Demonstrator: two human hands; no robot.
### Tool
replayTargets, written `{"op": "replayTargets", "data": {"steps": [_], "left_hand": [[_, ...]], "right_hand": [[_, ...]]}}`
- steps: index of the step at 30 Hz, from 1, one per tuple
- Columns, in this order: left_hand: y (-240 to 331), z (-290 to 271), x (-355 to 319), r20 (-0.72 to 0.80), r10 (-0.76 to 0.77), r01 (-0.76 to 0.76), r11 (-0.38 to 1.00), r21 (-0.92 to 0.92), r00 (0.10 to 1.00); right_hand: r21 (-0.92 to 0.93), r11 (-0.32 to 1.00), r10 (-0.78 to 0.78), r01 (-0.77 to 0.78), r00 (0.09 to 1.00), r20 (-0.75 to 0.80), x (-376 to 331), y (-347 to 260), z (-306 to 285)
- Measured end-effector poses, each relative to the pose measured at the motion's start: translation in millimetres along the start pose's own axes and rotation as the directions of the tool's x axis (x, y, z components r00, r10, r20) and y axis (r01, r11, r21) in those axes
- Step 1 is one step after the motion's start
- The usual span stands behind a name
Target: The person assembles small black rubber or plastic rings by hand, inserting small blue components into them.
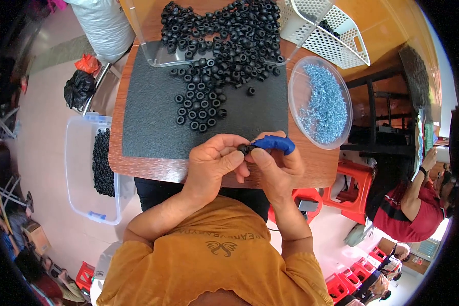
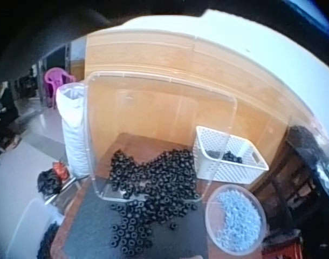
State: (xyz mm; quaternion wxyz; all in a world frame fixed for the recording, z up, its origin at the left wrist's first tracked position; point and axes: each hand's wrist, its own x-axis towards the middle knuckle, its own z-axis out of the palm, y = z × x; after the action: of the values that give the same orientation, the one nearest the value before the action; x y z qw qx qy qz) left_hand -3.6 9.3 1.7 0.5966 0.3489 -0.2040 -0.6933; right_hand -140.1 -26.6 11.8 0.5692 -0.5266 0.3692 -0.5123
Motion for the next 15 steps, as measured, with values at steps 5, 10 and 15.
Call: {"op": "replayTargets", "data": {"steps": [5, 10, 15], "left_hand": [[-1, 0, 0, -0.003, -0.016, 0.016, 1.0, -0.004, 1.0], [-3, -2, 1, -0.025, 0.019, -0.018, 0.999, 0.049, 1.0], [-4, -2, 2, -0.041, 0.048, -0.044, 0.995, 0.089, 0.998]], "right_hand": [[-0.119, 0.992, -0.031, 0.031, 1.0, -0.002, 1, 0, -1], [-0.272, 0.959, -0.068, 0.084, 0.995, 0.07, 7, -4, -6], [-0.46, 0.838, -0.228, 0.294, 0.954, 0.195, 15, -8, -8]]}}
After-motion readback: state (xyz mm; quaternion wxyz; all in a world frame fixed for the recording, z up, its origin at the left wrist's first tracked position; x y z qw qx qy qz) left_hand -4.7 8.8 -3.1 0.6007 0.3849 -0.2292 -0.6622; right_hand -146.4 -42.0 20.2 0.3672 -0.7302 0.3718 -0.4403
